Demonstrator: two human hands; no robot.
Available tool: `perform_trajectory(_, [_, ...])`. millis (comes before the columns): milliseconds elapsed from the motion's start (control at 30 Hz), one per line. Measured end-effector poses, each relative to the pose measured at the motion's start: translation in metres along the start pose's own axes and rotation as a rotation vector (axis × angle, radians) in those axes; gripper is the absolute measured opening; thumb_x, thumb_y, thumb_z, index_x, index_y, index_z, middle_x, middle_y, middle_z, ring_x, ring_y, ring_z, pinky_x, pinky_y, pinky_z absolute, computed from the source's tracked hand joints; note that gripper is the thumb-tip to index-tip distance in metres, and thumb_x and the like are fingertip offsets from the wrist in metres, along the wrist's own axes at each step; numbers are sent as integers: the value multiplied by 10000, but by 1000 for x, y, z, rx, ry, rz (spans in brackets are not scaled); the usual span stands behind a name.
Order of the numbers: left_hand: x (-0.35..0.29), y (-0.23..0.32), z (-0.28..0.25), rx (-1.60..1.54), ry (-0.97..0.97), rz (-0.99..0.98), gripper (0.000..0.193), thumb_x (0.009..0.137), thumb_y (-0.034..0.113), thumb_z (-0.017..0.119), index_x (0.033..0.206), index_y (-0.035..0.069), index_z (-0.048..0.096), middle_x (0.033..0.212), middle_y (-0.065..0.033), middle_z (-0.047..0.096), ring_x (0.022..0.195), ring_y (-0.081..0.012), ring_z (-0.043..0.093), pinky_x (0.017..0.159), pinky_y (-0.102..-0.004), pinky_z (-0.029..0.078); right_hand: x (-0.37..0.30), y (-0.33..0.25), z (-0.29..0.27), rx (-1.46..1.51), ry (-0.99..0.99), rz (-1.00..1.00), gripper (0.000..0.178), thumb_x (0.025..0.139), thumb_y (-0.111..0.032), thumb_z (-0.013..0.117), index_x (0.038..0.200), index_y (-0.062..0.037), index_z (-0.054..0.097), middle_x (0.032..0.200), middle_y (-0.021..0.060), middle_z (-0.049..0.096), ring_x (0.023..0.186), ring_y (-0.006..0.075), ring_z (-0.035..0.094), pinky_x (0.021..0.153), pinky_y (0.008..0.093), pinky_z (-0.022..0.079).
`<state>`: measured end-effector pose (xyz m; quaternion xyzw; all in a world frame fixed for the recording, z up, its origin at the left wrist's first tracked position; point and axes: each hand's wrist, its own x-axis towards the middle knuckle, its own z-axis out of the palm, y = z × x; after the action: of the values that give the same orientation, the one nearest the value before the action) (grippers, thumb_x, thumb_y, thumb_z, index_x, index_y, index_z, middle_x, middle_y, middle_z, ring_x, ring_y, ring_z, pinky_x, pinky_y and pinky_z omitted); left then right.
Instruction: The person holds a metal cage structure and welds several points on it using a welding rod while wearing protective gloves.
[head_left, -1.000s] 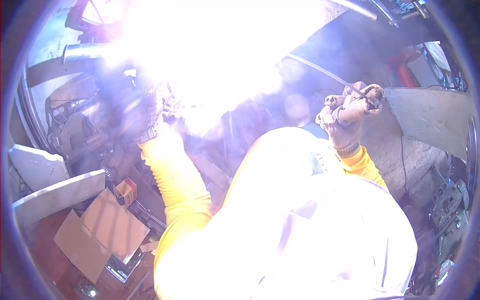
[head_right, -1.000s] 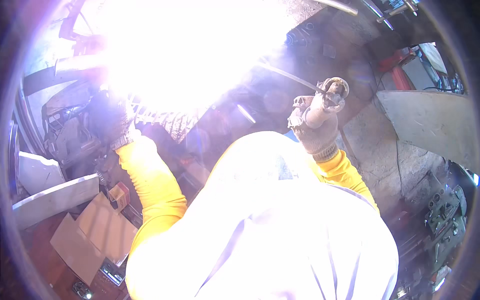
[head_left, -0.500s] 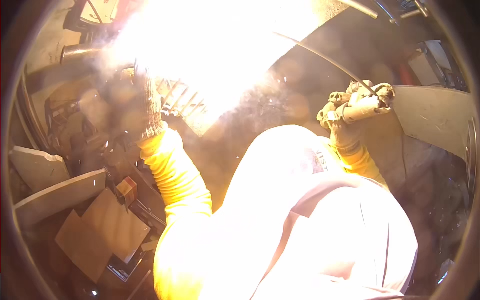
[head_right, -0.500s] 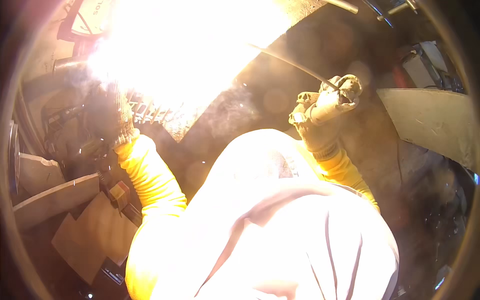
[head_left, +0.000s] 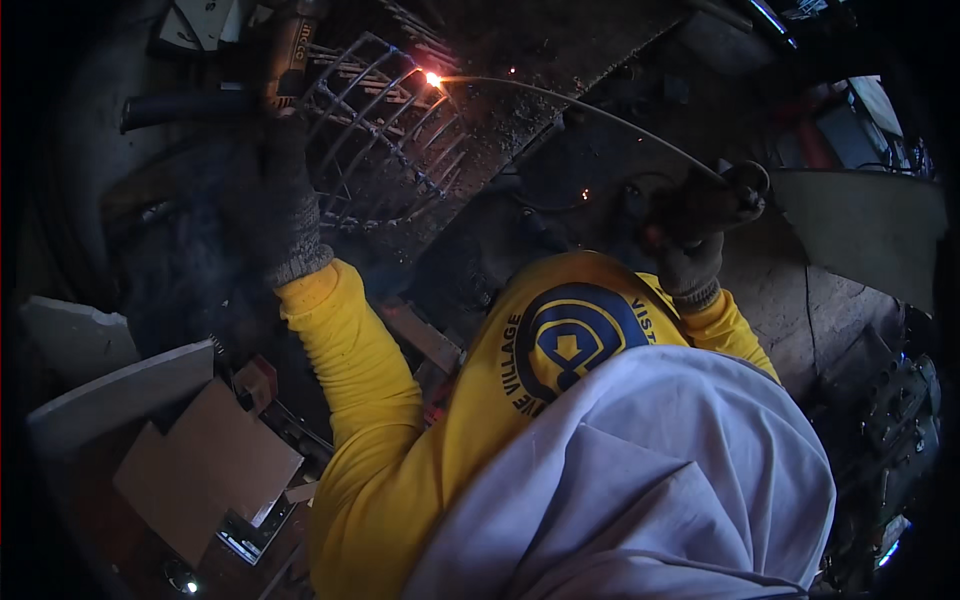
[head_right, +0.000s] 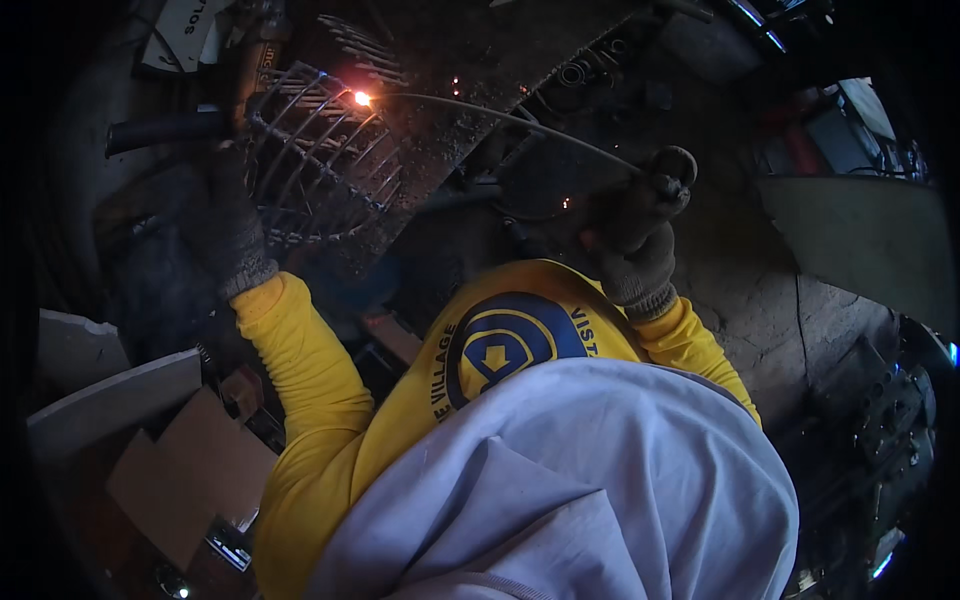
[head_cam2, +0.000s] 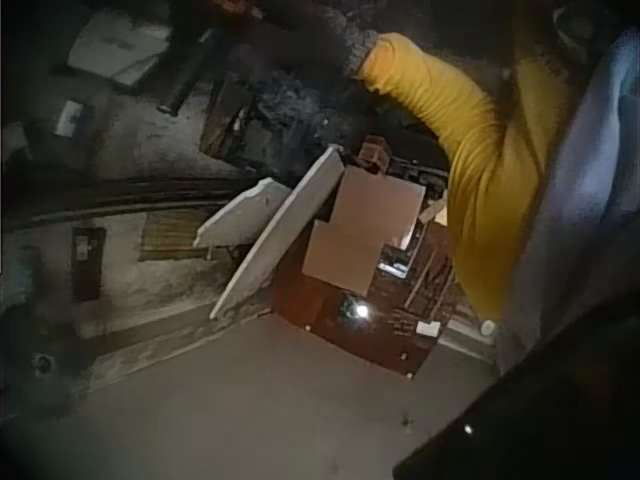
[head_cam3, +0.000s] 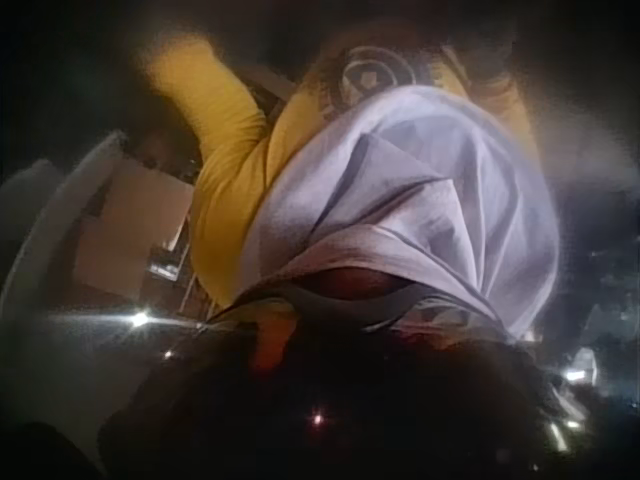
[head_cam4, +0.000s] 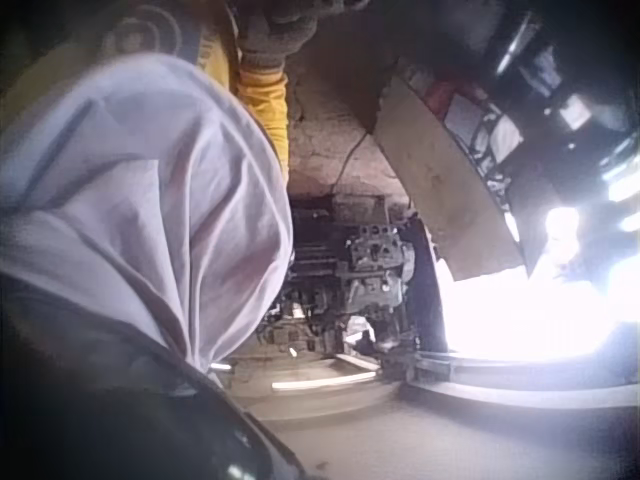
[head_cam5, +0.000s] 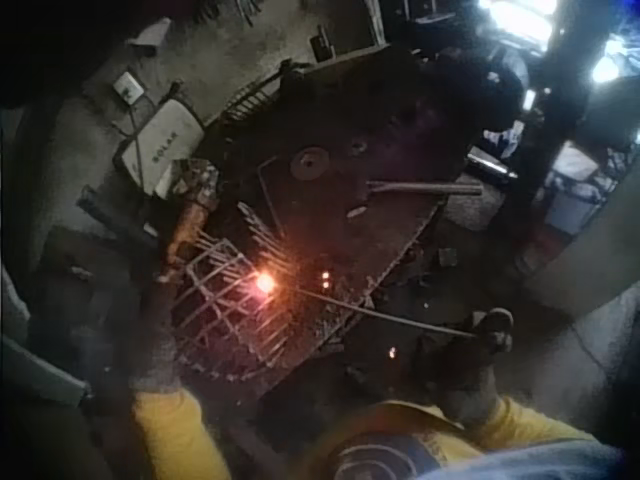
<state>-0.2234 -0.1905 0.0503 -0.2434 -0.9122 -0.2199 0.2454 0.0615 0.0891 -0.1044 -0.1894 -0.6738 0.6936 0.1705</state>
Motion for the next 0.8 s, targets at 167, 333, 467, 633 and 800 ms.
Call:
perform_trajectory(167, [-3,8,0,-32,-61,-197,475,867,459,689,877,-16,700,701,-145,656,621,-253,598,601,-363,433,-1,5,-6,5,-72,36,531,827,-213,738,1231,38,500,839,78,638,692,147,608,626,257,470])
perform_trajectory(333, [-3,14,-2,1,-69,-277,519,866,497,676,879,-21,702,686,-152,655,608,-255,598,597,-367,429,-1,2,-2,84,-2,125,474,734,-169,787,1138,-12,594,985,88,671,885,192,635,817,308,479])
perform_trajectory(467, [-4,12,-2,47,-50,-192,551,873,534,650,830,-14,692,670,-143,648,591,-262,596,585,-378,437,-2,2,-2,58,14,124,469,713,-167,803,1117,-24,613,986,81,671,894,198,638,820,322,490])
perform_trajectory(633, [-9,-2,-5,143,-75,-59,551,888,545,616,786,7,674,659,-150,628,582,-276,598,569,-383,455,0,3,-4,11,-41,109,432,743,-180,788,1101,-26,603,939,59,651,769,161,631,744,302,495])
perform_trajectory(800, [-7,-7,-4,171,-73,-1,483,886,462,651,808,-14,669,696,-155,644,614,-294,608,600,-387,469,5,-7,6,210,-12,60,347,799,-106,731,1088,5,573,788,22,644,725,114,624,707,260,511])
